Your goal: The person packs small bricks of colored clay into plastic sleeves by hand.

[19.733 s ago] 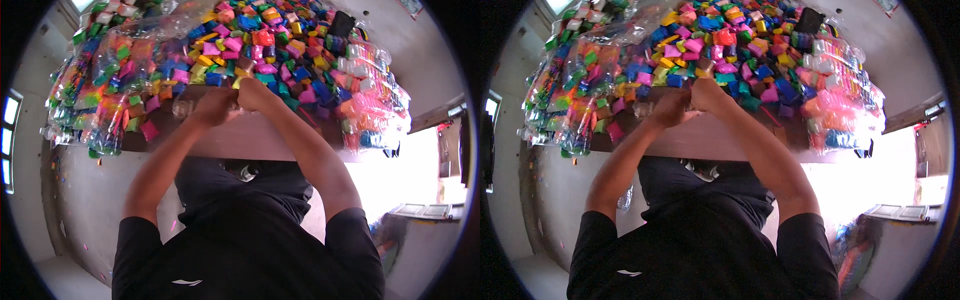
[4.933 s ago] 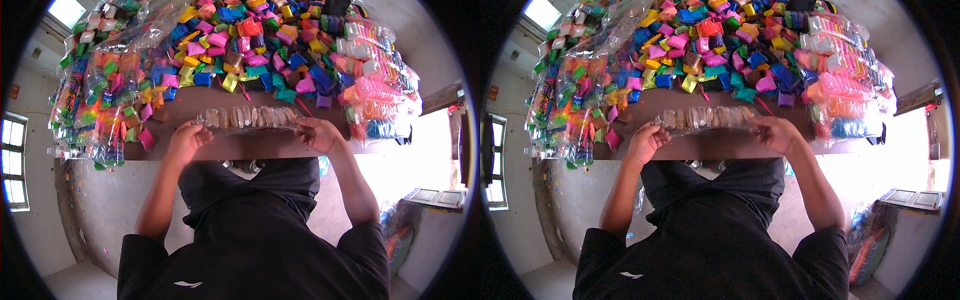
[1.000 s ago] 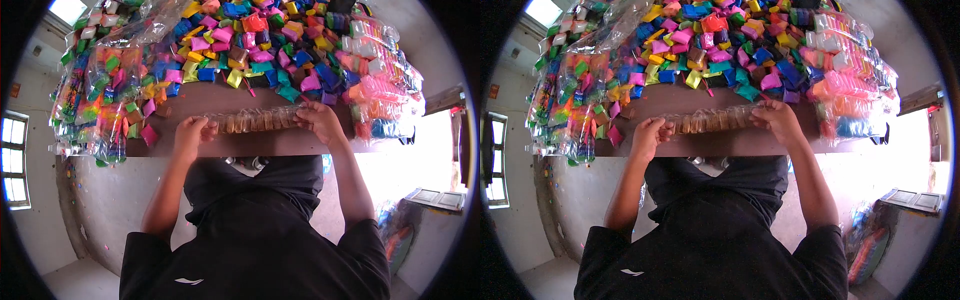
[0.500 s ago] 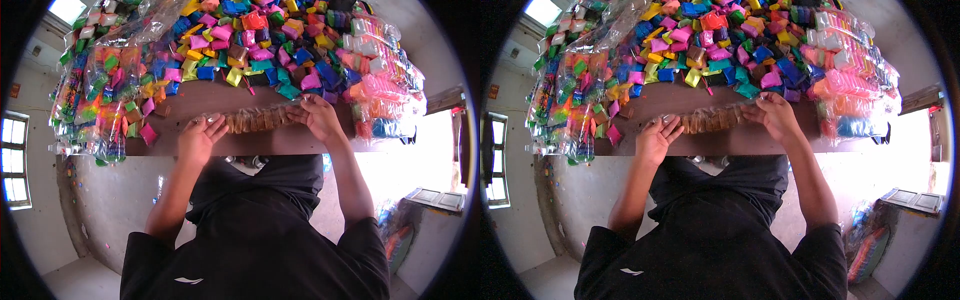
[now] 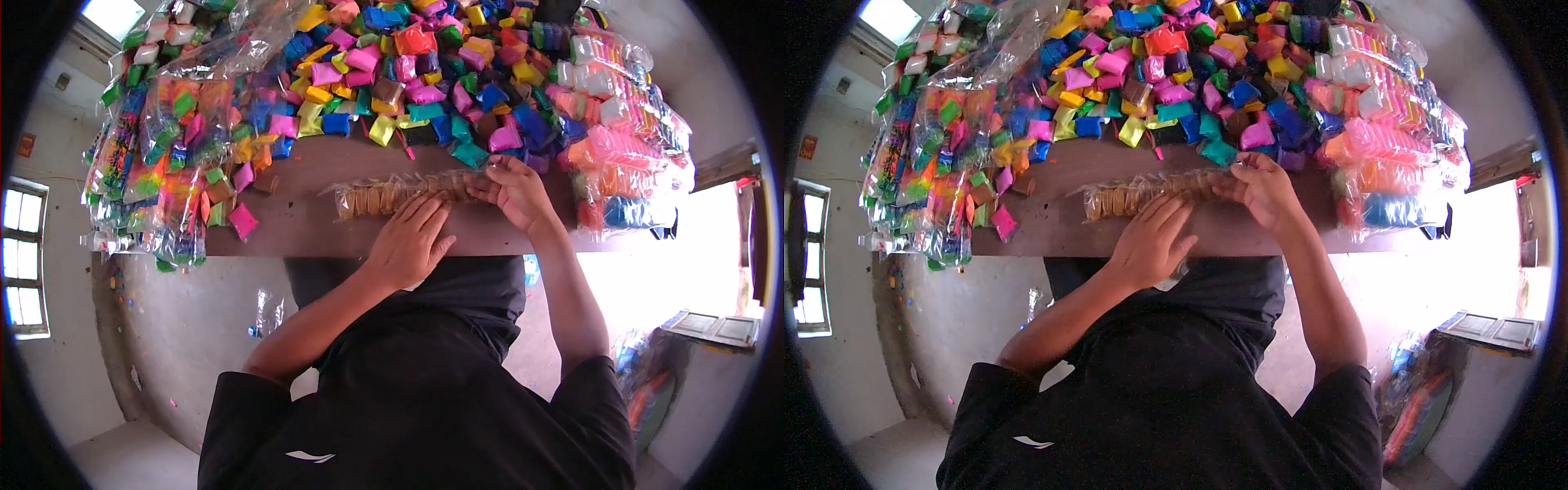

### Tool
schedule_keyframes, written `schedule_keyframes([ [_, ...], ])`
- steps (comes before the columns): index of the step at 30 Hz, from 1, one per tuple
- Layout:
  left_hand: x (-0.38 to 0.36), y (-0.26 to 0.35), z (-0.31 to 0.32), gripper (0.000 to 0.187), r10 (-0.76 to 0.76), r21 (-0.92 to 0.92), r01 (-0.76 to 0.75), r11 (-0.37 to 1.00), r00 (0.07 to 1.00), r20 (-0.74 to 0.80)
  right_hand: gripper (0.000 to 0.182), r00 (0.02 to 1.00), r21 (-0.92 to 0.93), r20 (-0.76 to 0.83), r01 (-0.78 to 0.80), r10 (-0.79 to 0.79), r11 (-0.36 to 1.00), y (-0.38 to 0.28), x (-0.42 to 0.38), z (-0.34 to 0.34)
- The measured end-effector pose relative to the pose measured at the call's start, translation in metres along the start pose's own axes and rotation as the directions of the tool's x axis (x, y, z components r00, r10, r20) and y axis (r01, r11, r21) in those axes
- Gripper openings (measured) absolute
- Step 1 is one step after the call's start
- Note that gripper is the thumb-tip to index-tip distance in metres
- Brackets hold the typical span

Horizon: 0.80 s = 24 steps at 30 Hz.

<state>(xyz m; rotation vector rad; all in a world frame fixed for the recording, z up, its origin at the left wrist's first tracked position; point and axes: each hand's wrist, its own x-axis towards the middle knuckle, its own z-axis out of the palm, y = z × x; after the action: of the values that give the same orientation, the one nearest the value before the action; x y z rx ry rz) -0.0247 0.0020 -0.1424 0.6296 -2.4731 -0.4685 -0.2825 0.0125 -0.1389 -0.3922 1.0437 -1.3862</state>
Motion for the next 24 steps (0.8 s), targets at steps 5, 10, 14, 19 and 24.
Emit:
schedule_keyframes([
  [5, 0.006, -0.011, 0.009, 0.04, -0.05, 0.084, 0.052, 0.995, 0.998, -0.036, 0.018, 0.998, -0.086, -0.011, -0.056, 0.055, 0.995, -0.004, 0.0, -0.007],
  [10, 0.014, -0.019, 0.012, 0.039, -0.212, -0.07, 0.204, 0.977, 0.965, -0.153, 0.018, 0.999, -0.094, 0.004, -0.041, 0.042, 0.995, 0.0, 0.004, -0.013],
  [14, 0.028, -0.015, -0.005, 0.043, -0.767, -0.695, 0.675, 0.248, 0.575, 0.285, 0.02, 1.0, -0.165, 0.006, -0.022, 0.023, 0.986, -0.002, 0.0, -0.012],
  [19, 0.031, -0.031, -0.008, 0.034, -0.787, -0.876, 0.363, -0.317, 0.414, 0.457, 0.021, 0.999, -0.157, 0.044, -0.018, 0.025, 0.988, -0.002, 0.002, -0.016],
  [24, 0.016, -0.027, -0.003, 0.025, -0.772, -0.884, 0.31, -0.349, 0.44, 0.459, 0.024, 0.999, -0.223, 0.035, 0.024, -0.017, 0.974, -0.002, -0.001, -0.02],
])
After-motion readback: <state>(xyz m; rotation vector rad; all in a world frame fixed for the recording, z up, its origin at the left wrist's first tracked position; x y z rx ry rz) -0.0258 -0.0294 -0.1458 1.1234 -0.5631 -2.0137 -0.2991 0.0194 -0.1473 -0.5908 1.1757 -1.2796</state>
